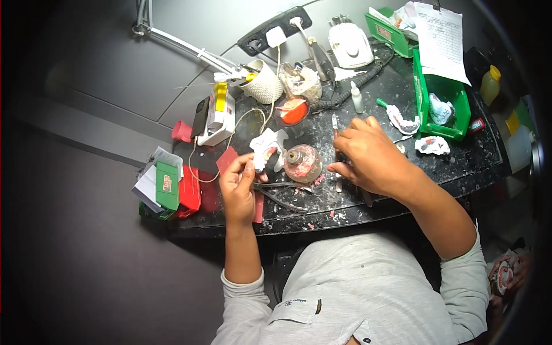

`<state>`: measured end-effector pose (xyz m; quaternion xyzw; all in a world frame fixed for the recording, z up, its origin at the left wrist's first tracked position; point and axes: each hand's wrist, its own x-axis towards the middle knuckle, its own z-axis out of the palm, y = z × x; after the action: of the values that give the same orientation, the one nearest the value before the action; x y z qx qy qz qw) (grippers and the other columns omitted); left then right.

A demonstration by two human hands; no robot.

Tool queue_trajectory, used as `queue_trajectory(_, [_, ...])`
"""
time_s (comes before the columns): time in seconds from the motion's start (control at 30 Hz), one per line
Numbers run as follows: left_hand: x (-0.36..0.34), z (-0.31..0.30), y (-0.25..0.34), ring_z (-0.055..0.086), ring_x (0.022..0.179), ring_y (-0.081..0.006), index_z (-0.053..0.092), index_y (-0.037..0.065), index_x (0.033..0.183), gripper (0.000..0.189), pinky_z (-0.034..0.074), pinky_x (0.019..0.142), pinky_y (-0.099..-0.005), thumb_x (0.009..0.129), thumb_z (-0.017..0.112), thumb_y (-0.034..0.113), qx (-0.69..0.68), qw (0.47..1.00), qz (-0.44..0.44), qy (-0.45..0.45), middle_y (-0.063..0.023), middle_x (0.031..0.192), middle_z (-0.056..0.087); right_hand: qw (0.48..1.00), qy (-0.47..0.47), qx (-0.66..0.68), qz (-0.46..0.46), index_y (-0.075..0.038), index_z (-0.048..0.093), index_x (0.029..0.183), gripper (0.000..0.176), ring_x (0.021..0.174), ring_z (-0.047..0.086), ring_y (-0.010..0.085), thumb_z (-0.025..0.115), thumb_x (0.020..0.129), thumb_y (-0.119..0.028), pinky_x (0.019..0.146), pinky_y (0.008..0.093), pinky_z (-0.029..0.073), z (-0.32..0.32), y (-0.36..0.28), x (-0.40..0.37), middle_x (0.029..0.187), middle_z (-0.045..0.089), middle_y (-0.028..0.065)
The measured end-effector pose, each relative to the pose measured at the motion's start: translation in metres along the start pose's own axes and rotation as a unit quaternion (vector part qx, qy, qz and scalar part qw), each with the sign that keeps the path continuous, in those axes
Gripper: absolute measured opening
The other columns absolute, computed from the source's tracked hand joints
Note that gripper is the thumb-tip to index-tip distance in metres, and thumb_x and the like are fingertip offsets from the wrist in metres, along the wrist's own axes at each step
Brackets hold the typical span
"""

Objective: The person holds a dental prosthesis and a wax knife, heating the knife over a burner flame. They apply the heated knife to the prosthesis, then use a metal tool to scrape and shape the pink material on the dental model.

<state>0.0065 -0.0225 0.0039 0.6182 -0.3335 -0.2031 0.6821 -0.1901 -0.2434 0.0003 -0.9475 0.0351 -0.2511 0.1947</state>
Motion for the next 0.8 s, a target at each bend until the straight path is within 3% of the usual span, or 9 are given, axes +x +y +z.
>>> queue_trajectory(0.17, [-0.039,-0.004,0.0,0.063,0.082,-0.0216,0.054,-0.008,0.12,0.027,0.051,0.077,-0.0332,0.103,0.051,0.014,-0.168,0.986,-0.011,0.002,-0.0154,0.101,0.064,1.0,-0.015,-0.009,0.001,-0.003,0.067,0.084,0.027,0.094,0.057,0.0292,0.077,0.081,-0.028,0.087,0.0415,0.04,0.0,-0.002,0.002,0.088,0.066,0.0109])
queue_trajectory(0.47, [-0.084,0.016,0.037,0.067,0.089,-0.0282,0.049,-0.008,0.121,0.03,0.056,0.083,-0.0393,0.103,0.051,0.016,-0.271,0.962,0.005,-0.034,-0.0183,0.107,0.061,1.0,0.005,-0.01,-0.005,-0.003,0.066,0.085,0.027,0.091,0.056,0.0299,0.078,0.081,-0.026,0.084,0.0416,0.04,0.002,-0.003,0.003,0.086,0.064,0.0117])
queue_trajectory(0.57, [-0.091,0.021,0.038,0.068,0.091,-0.0297,0.048,-0.008,0.122,0.031,0.057,0.083,-0.0417,0.104,0.05,0.017,-0.335,0.937,-0.022,-0.097,-0.0173,0.11,0.059,1.0,-0.002,-0.002,0.004,-0.003,0.066,0.085,0.028,0.091,0.056,0.03,0.078,0.081,-0.027,0.084,0.0417,0.04,0.003,-0.003,0.004,0.084,0.064,0.0125])
queue_trajectory(0.8, [-0.097,0.04,0.041,0.07,0.092,-0.0288,0.046,-0.007,0.125,0.032,0.057,0.082,-0.0402,0.104,0.049,0.018,-0.342,0.931,-0.087,-0.094,-0.0167,0.109,0.06,1.0,-0.015,-0.019,0.005,-0.002,0.066,0.086,0.028,0.09,0.055,0.0302,0.077,0.083,-0.028,0.084,0.0415,0.039,0.002,-0.001,0.004,0.085,0.064,0.0124])
